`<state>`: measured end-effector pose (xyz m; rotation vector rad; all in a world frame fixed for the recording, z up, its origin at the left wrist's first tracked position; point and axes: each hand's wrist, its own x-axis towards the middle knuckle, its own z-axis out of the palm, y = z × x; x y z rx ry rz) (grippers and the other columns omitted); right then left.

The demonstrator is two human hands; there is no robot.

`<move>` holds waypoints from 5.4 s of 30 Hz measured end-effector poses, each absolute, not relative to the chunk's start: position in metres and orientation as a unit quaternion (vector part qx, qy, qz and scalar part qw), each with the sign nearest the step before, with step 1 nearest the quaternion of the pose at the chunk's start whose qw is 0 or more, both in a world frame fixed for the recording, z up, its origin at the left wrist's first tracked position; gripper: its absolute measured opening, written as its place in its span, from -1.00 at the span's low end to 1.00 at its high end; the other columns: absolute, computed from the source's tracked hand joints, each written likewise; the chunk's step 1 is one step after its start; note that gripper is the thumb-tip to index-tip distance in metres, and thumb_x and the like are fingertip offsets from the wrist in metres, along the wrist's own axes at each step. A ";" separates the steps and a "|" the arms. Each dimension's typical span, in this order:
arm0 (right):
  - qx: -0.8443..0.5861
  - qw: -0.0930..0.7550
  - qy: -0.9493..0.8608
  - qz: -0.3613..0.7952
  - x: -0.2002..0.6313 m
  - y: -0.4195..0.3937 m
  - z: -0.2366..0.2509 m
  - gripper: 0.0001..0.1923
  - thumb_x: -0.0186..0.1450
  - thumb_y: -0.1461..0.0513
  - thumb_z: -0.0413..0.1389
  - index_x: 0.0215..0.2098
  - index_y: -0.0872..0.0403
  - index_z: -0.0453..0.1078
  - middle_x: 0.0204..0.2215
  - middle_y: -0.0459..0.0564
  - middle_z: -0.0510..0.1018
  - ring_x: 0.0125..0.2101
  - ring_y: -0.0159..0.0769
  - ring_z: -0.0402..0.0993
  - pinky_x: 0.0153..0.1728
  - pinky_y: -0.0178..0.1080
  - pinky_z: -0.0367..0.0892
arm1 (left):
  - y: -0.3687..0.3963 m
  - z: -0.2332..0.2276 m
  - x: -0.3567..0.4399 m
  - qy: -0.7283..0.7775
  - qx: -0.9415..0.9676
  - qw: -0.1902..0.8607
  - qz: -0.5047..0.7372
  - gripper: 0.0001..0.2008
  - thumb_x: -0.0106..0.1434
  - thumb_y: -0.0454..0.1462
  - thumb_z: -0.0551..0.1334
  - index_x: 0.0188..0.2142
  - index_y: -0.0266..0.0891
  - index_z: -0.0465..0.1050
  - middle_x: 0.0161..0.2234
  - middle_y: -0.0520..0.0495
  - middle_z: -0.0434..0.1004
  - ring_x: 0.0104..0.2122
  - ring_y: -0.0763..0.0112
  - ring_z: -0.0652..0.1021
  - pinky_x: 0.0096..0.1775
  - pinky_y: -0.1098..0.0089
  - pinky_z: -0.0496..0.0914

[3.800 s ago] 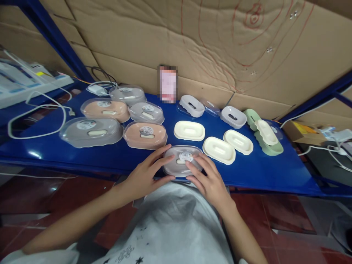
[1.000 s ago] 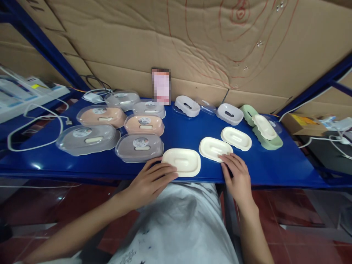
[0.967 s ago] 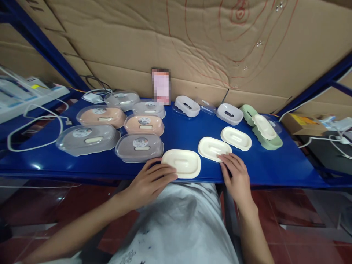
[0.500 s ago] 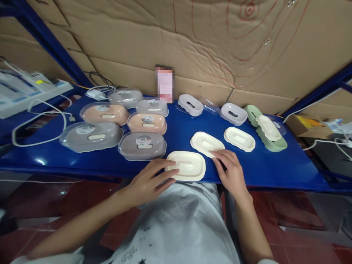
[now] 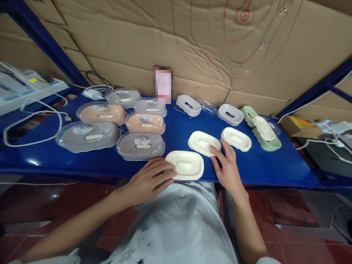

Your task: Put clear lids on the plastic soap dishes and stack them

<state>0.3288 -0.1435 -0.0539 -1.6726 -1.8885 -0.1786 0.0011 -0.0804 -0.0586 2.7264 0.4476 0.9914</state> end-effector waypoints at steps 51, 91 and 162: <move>-0.412 0.219 -0.881 -0.073 0.284 -0.157 -0.024 -0.67 0.54 0.25 0.18 0.25 0.03 0.48 0.12 0.09 0.68 0.21 -0.12 0.57 0.22 0.02 0.36 | -0.082 -0.062 0.005 0.169 0.924 -0.020 0.341 -0.71 0.54 -0.26 0.27 0.19 -0.28 0.47 0.24 -0.26 0.53 0.32 0.00 0.50 0.30 -0.04 0.52; -0.511 0.306 -0.791 -0.137 0.294 -0.171 -0.031 -0.27 0.48 0.28 0.23 0.52 -0.27 0.21 0.24 0.04 0.60 0.20 0.02 0.59 0.23 0.12 0.52 | -0.085 -0.067 0.006 0.245 0.897 0.003 0.369 -0.46 0.53 -0.23 0.26 0.43 -0.20 0.25 0.48 -0.48 0.14 0.43 -0.14 0.36 0.24 0.00 0.55; -0.573 0.135 -0.808 -0.024 0.314 -0.073 -0.023 -0.44 0.58 0.00 0.04 0.47 -0.06 0.28 0.36 0.20 0.48 0.37 0.19 0.37 0.36 0.39 0.21 | -0.084 -0.067 0.010 0.263 0.896 0.029 0.357 -0.68 0.52 -0.28 0.22 0.21 -0.25 0.45 0.25 -0.29 0.49 0.26 0.04 0.53 0.35 -0.11 0.43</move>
